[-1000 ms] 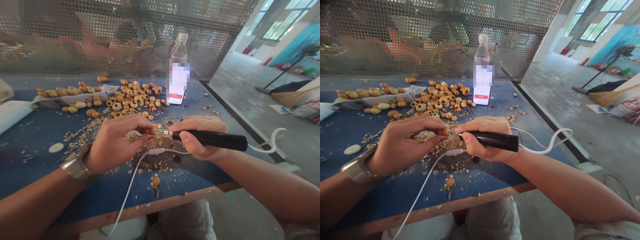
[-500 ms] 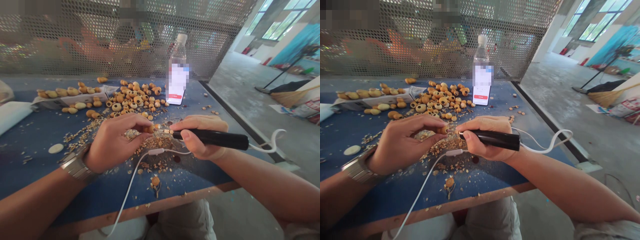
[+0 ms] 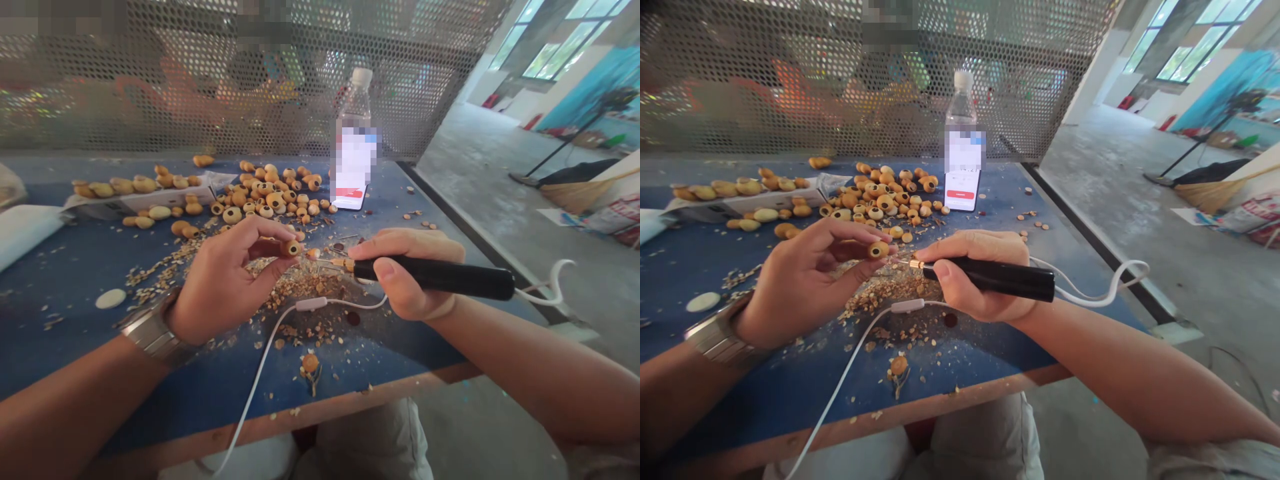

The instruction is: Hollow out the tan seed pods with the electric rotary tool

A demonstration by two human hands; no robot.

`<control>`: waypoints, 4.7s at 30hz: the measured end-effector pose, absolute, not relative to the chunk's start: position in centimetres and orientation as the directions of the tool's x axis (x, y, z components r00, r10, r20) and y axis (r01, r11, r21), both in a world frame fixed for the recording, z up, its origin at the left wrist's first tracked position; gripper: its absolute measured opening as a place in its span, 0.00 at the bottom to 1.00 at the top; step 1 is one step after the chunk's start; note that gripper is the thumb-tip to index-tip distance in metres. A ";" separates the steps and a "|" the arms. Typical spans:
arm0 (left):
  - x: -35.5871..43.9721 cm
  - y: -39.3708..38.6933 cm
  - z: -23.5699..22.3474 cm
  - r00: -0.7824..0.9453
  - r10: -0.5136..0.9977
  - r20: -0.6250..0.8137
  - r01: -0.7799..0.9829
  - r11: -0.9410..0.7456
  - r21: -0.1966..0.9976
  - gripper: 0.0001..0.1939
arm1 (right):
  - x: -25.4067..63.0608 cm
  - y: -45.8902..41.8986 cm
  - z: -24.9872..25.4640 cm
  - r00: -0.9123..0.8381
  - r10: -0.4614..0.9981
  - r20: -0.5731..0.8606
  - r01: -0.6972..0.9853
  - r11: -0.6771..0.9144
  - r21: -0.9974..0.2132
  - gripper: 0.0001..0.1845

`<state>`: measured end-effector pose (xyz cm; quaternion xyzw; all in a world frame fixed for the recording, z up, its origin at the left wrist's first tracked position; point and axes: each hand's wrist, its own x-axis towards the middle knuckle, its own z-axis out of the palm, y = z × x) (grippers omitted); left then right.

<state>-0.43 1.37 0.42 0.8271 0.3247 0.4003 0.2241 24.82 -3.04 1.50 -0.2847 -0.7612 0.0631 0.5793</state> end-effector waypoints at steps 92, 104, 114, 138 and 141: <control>-0.2 1.4 0.4 0.546 0.493 0.677 0.320 -0.870 0.375 0.14 | 24.4 -3.2 1.7 -0.217 0.494 0.842 0.357 0.843 -0.403 0.10; -0.2 1.3 0.6 0.550 0.521 0.653 0.336 -0.854 0.398 0.12 | 24.5 -3.3 1.8 -0.228 0.501 0.835 0.372 0.837 -0.401 0.11; -0.2 1.3 0.6 0.561 0.530 0.636 0.350 -0.848 0.397 0.11 | 24.4 -3.4 2.0 -0.215 0.502 0.838 0.382 0.833 -0.401 0.10; 0.0 1.3 0.7 0.544 0.526 0.654 0.324 -0.850 0.414 0.11 | 24.3 -3.3 2.0 -0.210 0.495 0.843 0.388 0.834 -0.393 0.10; -0.1 1.2 0.7 0.551 0.524 0.650 0.319 -0.852 0.416 0.12 | 24.3 -3.3 2.0 -0.206 0.494 0.845 0.379 0.836 -0.397 0.09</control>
